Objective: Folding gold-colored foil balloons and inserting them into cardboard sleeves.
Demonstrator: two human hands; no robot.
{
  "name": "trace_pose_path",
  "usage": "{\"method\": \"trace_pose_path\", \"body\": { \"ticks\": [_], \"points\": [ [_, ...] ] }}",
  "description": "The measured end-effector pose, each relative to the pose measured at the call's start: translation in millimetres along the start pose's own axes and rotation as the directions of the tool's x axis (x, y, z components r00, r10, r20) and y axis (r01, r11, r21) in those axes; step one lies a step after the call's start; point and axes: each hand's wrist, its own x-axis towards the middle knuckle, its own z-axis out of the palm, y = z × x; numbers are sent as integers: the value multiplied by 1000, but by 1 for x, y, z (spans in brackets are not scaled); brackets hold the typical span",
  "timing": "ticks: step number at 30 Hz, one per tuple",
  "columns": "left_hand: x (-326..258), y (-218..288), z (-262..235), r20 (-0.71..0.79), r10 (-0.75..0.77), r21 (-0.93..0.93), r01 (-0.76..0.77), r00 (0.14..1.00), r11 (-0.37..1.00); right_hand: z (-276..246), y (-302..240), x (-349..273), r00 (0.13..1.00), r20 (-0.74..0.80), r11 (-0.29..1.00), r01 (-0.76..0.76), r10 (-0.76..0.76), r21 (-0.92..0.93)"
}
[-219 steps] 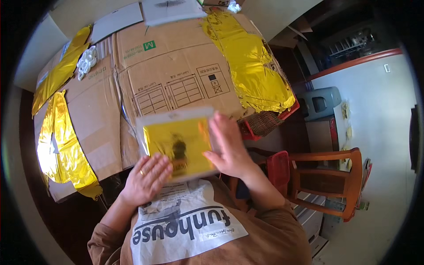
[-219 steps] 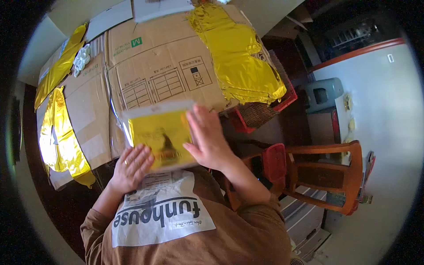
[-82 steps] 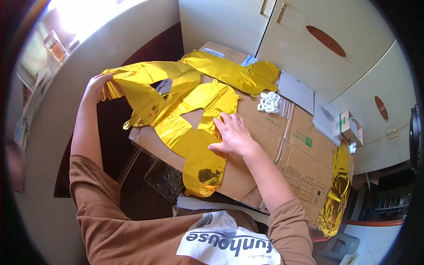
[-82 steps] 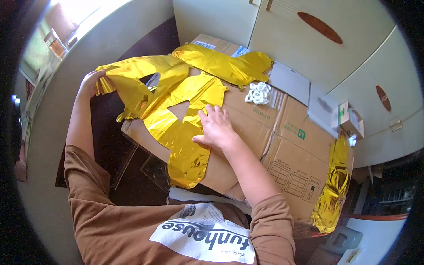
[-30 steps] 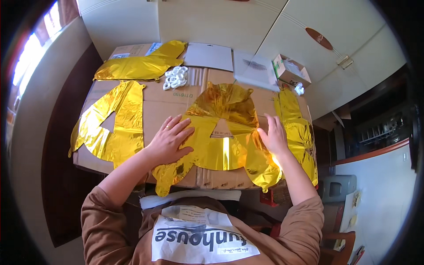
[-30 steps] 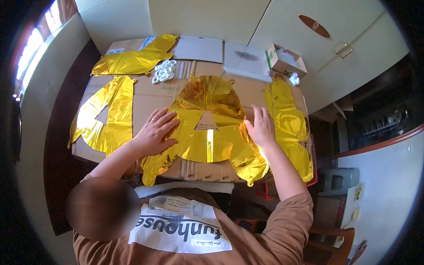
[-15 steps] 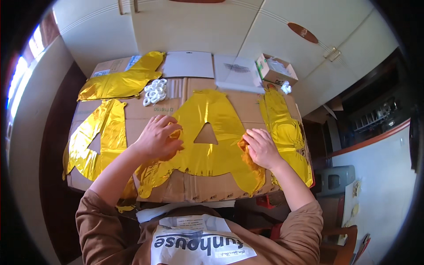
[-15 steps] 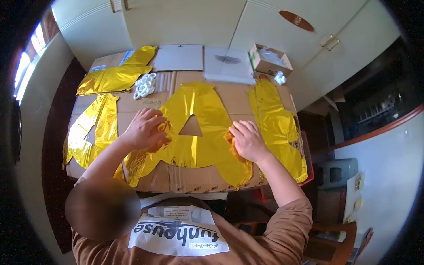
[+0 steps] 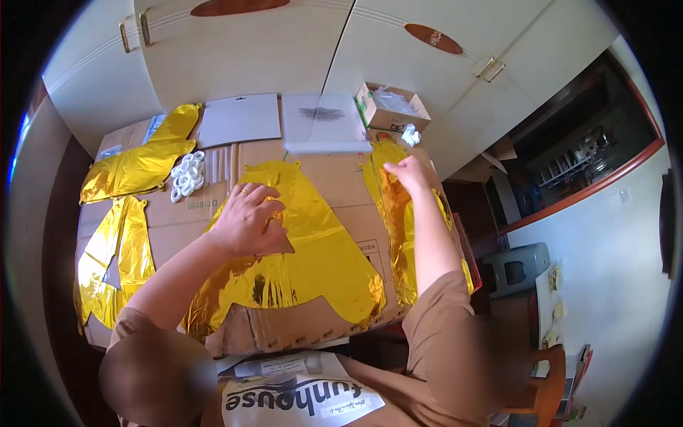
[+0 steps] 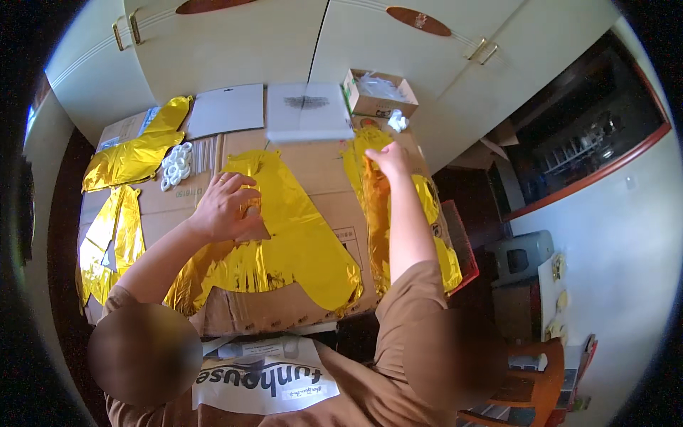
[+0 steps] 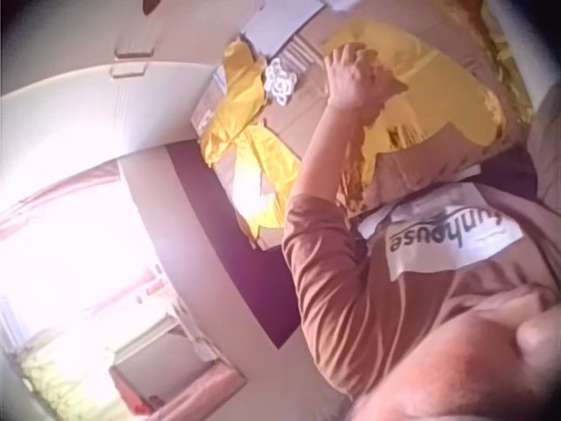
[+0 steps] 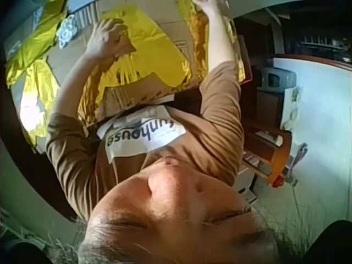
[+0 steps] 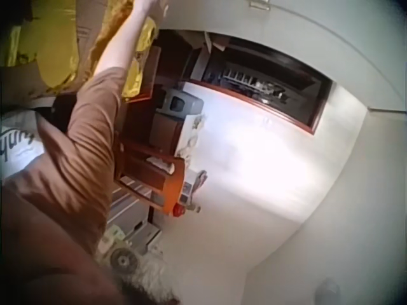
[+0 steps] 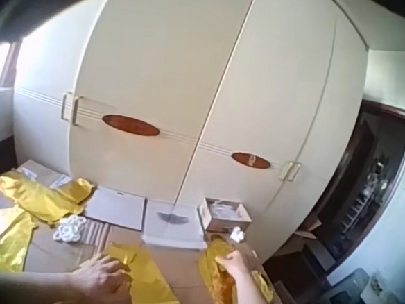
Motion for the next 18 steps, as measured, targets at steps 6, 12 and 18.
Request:
{"method": "trace_pose_path", "body": {
  "ticks": [6,12,18],
  "points": [
    [68,0,34,86,-22,-176,37,996,984,18,-10,3,997,56,990,36,-44,139],
    [164,19,117,70,67,-159,-55,995,986,14,-2,-14,963,-137,944,258,-234,205],
    [195,25,174,-22,228,328,-209,973,921,24,7,-16,967,-162,943,232,-196,241]
  ]
}}
